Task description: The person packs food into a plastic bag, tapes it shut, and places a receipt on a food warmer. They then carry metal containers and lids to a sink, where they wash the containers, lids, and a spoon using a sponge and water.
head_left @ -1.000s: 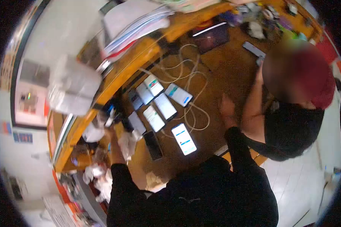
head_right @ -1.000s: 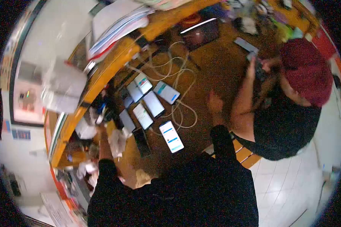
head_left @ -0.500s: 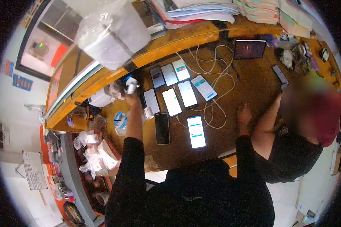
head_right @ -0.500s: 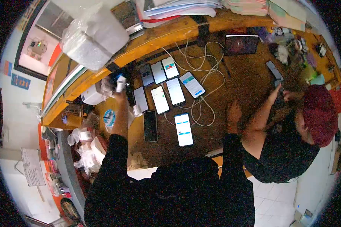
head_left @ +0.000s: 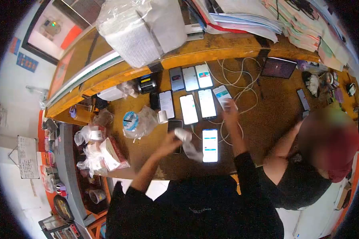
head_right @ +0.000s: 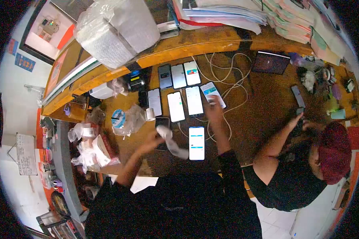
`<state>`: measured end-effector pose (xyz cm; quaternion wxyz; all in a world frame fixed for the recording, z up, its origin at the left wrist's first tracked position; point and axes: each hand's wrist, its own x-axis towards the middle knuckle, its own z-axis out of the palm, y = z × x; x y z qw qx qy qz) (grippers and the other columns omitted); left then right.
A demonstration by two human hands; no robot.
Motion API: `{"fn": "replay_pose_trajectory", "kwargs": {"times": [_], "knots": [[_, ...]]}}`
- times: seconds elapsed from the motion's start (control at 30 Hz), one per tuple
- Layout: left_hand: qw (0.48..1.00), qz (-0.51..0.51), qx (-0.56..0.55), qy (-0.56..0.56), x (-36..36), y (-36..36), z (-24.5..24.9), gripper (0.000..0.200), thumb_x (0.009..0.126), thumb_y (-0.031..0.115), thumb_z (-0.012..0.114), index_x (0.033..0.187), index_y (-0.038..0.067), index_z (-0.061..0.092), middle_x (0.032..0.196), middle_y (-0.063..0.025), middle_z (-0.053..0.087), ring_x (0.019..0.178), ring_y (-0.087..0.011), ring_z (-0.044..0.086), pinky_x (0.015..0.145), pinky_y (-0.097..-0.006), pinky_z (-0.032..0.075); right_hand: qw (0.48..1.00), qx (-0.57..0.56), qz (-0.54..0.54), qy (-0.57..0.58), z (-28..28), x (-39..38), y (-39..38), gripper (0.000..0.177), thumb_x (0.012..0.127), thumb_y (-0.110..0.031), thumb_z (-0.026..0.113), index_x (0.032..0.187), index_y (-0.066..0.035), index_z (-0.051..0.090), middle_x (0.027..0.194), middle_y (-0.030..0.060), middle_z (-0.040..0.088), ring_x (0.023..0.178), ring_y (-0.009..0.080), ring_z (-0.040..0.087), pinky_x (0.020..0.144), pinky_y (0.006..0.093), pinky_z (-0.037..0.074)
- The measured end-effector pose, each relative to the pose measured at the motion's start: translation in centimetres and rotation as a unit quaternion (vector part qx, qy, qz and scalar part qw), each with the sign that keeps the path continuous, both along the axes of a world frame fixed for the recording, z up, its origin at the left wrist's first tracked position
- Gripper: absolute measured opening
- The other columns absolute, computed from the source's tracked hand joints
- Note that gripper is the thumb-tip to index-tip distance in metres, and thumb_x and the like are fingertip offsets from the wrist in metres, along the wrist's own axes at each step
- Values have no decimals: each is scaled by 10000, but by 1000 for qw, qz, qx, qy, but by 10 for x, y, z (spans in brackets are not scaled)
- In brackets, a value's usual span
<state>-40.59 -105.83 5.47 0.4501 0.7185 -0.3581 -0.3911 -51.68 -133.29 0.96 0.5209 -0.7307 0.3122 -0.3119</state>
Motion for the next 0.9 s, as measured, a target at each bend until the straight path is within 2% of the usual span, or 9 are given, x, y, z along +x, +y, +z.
{"fn": "replay_pose_trajectory", "kwargs": {"times": [0.07,0.1,0.17,0.27,0.43,0.5,0.57,0.7,0.9], "knots": [[996,16,-22,88,-22,29,-25,339,800,27,572,1136,52,524,1054,-68,591,975,-171,566,866,-313,452,981,11,174,-86,-40,77,42,247,792,25,552,1033,-28,541,964,81,570,860,196,560,771,332,461],[996,20,-20,85,-32,41,-27,339,800,27,572,1136,52,524,1054,-68,591,975,-171,566,866,-313,452,965,32,260,-3,6,89,71,286,776,-2,593,1055,-20,533,1020,117,563,948,258,556,834,351,448],[983,57,26,173,-47,58,-23,330,836,38,508,1165,47,499,1061,-70,582,942,-166,561,846,-307,444,917,-145,371,-21,-19,136,109,397,747,-48,626,1116,-24,484,1077,169,533,1031,339,520,880,378,425],[974,116,-6,193,-56,65,1,269,860,53,457,1118,33,532,1031,-75,575,884,-152,540,798,-291,434,895,-143,419,48,-40,176,143,596,689,-59,662,1231,-40,413,1195,180,456,1098,350,476,899,399,417],[992,122,-17,32,-33,88,6,203,878,116,490,1011,11,602,1035,-99,573,961,-173,525,861,-299,403,859,-215,386,258,-16,169,148,517,698,-65,685,1174,-63,484,1168,145,502,1068,277,523,856,398,440],[962,270,-13,-36,-25,86,4,285,853,169,565,1092,14,569,1092,-107,562,1026,-191,513,897,-314,388,871,14,488,-58,-18,150,138,331,722,-76,680,1022,-52,542,957,150,612,924,273,591,778,357,469],[939,338,-55,-27,-8,77,-5,401,813,187,632,1160,18,525,1135,-113,545,1051,-193,504,893,-322,390,837,20,546,-29,52,111,119,270,803,-99,630,1058,-53,553,982,77,611,912,164,580,790,301,457],[967,203,-156,16,3,22,80,461,798,190,666,1186,11,495,1145,-108,537,1047,-169,503,880,-310,396,782,32,622,-18,134,58,89,285,825,-151,622,1089,-64,559,995,66,607,884,149,573,785,298,451],[973,64,-128,179,-27,-24,131,278,787,63,662,1043,39,555,876,8,586,831,-62,519,751,-210,397,835,64,545,-48,188,3,65,318,824,-69,603,1110,-10,477,926,80,609,805,121,595,730,269,468]]}}
